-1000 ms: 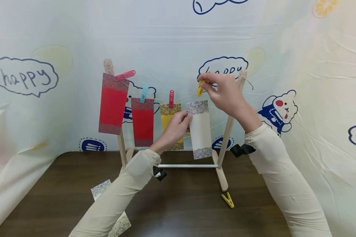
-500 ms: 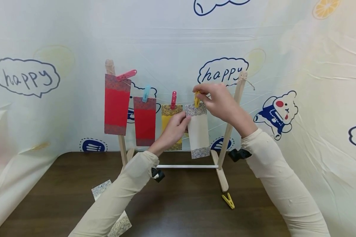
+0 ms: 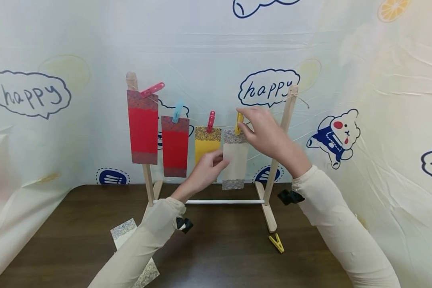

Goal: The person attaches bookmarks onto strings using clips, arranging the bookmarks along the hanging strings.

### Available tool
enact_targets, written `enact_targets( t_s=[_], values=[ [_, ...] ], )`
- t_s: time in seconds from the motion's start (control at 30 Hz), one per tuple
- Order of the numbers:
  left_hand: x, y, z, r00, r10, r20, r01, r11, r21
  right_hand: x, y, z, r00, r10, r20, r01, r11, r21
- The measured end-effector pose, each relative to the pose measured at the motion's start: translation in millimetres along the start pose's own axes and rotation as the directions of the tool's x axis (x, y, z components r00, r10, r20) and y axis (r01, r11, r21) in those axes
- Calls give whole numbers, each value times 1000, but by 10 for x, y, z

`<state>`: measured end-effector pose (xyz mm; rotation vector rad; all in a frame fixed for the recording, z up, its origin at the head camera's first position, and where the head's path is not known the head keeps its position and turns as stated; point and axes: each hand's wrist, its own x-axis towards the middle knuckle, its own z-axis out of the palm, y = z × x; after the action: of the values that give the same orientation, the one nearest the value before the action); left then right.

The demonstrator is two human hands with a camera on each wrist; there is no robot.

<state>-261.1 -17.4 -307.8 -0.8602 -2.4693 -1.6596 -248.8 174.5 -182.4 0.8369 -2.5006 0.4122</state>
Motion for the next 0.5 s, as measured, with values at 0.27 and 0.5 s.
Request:
enact_targets(
  t_s=[0.27, 0.5],
  values=[
    [-351, -144, -25, 997, -73, 10, 72, 996, 44, -209, -31, 64, 981, -86, -176, 78, 996, -49],
    [-592, -239, -77, 994, -105, 17, 102, 989, 103, -430, -27, 150, 948, -151, -281, 141, 988, -58]
  ],
)
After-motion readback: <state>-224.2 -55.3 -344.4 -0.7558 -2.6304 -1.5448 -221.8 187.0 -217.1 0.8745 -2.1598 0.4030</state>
